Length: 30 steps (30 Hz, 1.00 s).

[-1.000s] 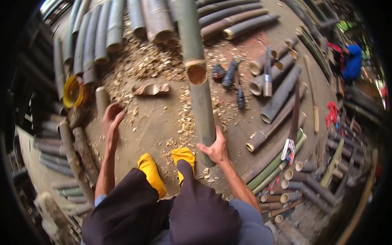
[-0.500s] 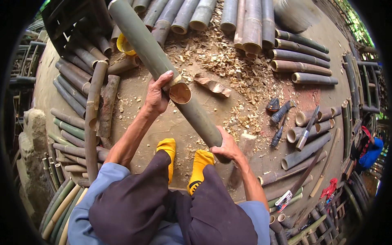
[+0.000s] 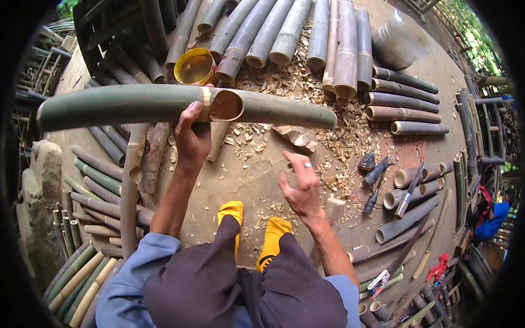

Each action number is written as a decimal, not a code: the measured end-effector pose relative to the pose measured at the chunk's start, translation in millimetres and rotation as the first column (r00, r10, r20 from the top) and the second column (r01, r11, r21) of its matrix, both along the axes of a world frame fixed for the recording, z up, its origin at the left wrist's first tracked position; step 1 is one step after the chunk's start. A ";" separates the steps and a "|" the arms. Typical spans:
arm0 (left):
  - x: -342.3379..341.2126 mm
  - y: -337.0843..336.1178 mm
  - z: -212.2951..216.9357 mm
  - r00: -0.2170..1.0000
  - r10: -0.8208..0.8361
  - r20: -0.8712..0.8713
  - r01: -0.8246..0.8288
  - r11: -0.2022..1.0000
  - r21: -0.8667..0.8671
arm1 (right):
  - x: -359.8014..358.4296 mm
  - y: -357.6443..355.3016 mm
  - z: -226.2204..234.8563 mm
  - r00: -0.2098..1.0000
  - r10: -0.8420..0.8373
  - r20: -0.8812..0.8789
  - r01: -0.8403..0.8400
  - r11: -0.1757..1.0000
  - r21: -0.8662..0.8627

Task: The person constructs a furniture frame by hammering bamboo tubes together with a wooden mallet and drilling holes for joint reinforcement.

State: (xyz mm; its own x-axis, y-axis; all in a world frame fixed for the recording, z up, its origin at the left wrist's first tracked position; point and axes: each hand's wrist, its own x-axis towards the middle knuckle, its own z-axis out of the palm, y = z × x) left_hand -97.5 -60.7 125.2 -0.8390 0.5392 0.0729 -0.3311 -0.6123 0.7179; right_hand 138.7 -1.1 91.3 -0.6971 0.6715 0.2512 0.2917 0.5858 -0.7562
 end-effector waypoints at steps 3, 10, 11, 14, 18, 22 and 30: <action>-14.4 4.8 17.8 0.958 0.044 -0.283 -0.039 0.999 0.024 | -22.4 0.4 4.6 0.998 0.054 -0.020 -0.055 0.996 -0.074; -23.8 50.7 37.5 0.852 -0.144 -0.504 0.025 0.972 -0.235 | -35.1 2.3 4.4 0.994 0.079 -0.072 -0.090 0.984 -0.154; -38.9 56.9 27.6 0.778 -0.199 -0.595 0.024 0.957 -0.289 | -37.5 3.4 2.2 0.994 0.086 -0.066 -0.095 0.986 -0.140; -44.8 70.4 42.7 0.761 -0.369 -0.534 0.131 0.893 -0.431 | -38.0 14.1 -5.8 0.993 0.068 -0.093 -0.079 0.991 -0.113; -31.1 69.8 56.0 0.796 -0.381 -0.470 0.193 0.896 -0.399 | -50.5 29.6 18.4 0.989 0.106 -0.101 -0.086 0.979 0.184; -13.9 64.1 77.1 0.797 -0.475 -0.374 0.299 0.847 -0.439 | -81.0 39.9 50.3 0.991 0.119 -0.063 -0.088 0.927 0.364; -9.3 59.1 65.6 0.809 -0.528 -0.259 0.409 0.821 -0.398 | -99.0 35.5 35.3 0.987 0.156 -0.044 -0.138 0.951 0.278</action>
